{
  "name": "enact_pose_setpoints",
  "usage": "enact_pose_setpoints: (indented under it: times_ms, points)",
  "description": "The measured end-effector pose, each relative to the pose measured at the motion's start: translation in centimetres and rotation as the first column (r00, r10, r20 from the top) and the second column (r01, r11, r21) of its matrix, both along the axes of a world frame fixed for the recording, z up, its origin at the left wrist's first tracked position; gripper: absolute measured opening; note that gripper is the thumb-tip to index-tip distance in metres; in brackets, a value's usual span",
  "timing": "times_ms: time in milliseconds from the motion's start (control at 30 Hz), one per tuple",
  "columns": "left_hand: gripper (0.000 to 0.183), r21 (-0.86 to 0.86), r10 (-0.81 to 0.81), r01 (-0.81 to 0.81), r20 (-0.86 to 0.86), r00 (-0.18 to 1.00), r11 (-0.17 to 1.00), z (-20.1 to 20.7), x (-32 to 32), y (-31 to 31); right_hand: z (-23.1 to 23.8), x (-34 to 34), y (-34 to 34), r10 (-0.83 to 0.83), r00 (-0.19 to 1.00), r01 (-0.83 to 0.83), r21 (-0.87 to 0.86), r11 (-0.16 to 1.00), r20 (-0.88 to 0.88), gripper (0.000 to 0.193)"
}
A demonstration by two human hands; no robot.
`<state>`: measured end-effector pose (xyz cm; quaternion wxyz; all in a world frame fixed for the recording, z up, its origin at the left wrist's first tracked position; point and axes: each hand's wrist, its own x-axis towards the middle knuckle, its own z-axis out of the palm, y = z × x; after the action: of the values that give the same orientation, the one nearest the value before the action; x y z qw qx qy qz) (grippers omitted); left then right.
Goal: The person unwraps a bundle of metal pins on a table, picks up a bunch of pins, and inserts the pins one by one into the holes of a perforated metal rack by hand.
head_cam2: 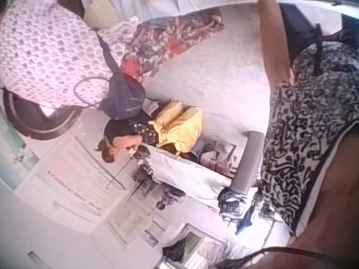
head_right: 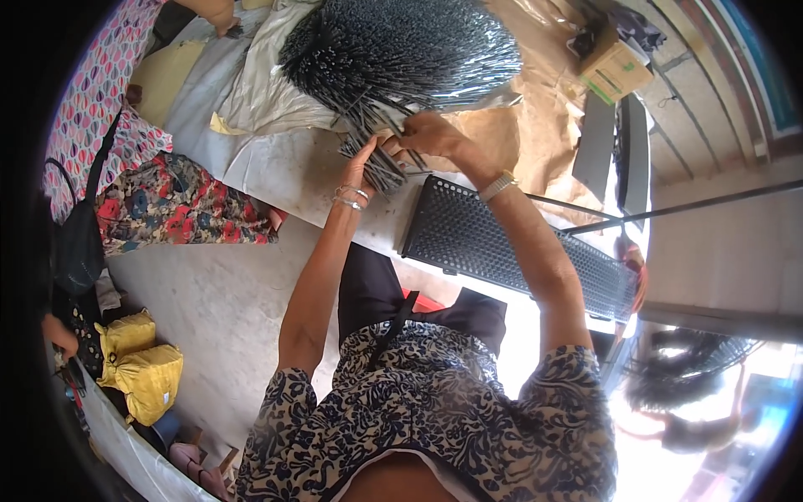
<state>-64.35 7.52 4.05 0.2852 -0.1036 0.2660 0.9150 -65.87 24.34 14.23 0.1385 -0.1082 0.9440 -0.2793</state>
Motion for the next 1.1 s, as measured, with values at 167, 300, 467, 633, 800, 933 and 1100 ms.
enact_pose_setpoints:
  times_ms: [167,300,467,633,800,933,1100]
  points:
    - [0.033,-0.096,0.079,-0.073,0.059,0.995,0.993,-0.1,-0.3,1.1,-2.1,0.4,-3.5,0.102,0.982,-0.081,0.134,0.988,-0.158,0.027]
    - [0.026,-0.054,0.144,-0.142,0.046,0.988,0.988,-1.7,0.0,-2.5,0.9,1.0,-5.7,-0.004,0.993,0.015,-0.089,0.996,0.121,0.032]
    - [0.023,-0.034,0.132,-0.129,0.1,0.986,0.991,-0.4,0.4,-2.4,-2.7,-4.4,-3.4,-0.231,0.973,0.23,0.156,0.961,-0.012,0.033]
    - [0.01,0.093,0.138,-0.149,0.118,0.983,0.984,-1.3,-0.4,-4.4,-3.5,-7.0,-6.8,-0.466,0.865,0.411,0.271,0.87,0.185,0.046]
    - [0.01,0.129,0.106,-0.128,0.163,0.981,0.983,0.9,-1.0,-3.2,-8.2,-9.1,-4.0,-0.581,0.813,0.558,0.314,0.768,-0.024,0.039]
    - [0.014,0.023,0.131,-0.141,0.25,0.959,0.99,-1.5,-1.2,-4.8,-9.7,-9.6,-4.4,-0.566,0.823,0.548,0.203,0.812,0.045,0.036]
    - [0.018,0.056,0.085,-0.105,0.28,0.956,0.993,-3.8,-2.2,-4.5,-6.4,-9.0,-2.0,-0.423,0.878,0.424,0.045,0.905,0.224,0.032]
